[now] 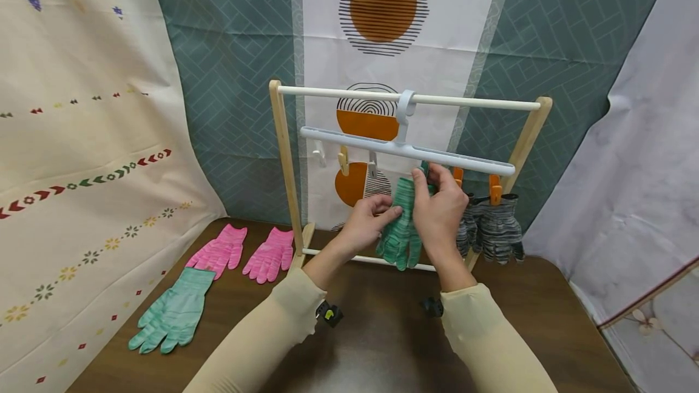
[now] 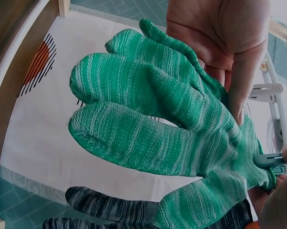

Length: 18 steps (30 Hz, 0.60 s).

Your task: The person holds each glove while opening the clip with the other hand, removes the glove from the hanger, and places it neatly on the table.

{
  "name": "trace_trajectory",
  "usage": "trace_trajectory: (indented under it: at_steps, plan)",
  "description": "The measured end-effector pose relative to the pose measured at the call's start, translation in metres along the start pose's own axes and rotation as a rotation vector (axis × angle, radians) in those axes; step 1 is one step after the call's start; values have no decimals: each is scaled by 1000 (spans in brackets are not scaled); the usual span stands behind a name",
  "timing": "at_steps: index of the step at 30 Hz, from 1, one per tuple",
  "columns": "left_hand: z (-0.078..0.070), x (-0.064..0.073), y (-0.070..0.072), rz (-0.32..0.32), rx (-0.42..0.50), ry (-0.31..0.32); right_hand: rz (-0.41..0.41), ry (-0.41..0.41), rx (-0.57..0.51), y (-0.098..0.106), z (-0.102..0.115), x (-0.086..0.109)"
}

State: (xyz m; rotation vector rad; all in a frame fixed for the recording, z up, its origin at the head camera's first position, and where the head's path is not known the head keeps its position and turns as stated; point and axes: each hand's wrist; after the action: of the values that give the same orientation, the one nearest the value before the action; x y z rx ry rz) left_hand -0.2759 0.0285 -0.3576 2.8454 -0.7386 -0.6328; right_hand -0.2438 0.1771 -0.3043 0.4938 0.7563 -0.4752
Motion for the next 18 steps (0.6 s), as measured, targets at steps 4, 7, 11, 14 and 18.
trace_trajectory:
  at_steps: [4,7,11,14,18]
  plan:
    - [0,0,-1,3,4,4,-10,9,-9,1,-1,-1]
    - [0,0,0,4,-7,1,-18,18,-16,2,-2,-3]
    - [2,0,0,5,-18,-2,-36,22,-19,4,-5,-4]
    - [3,2,1,3,-25,8,-47,19,-9,5,-7,-6]
    - [6,5,3,-13,-49,32,-57,15,7,6,-10,-7]
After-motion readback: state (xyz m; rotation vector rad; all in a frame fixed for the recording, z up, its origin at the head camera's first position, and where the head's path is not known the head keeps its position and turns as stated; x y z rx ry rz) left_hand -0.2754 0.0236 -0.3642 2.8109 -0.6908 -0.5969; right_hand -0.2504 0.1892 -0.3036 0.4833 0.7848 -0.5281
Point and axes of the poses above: each hand's wrist, its own x-axis away from the middle knuckle, its own y-axis out of the back of the hand, z = x × y, and after that the axes turned 8 degrees about z, right-handed
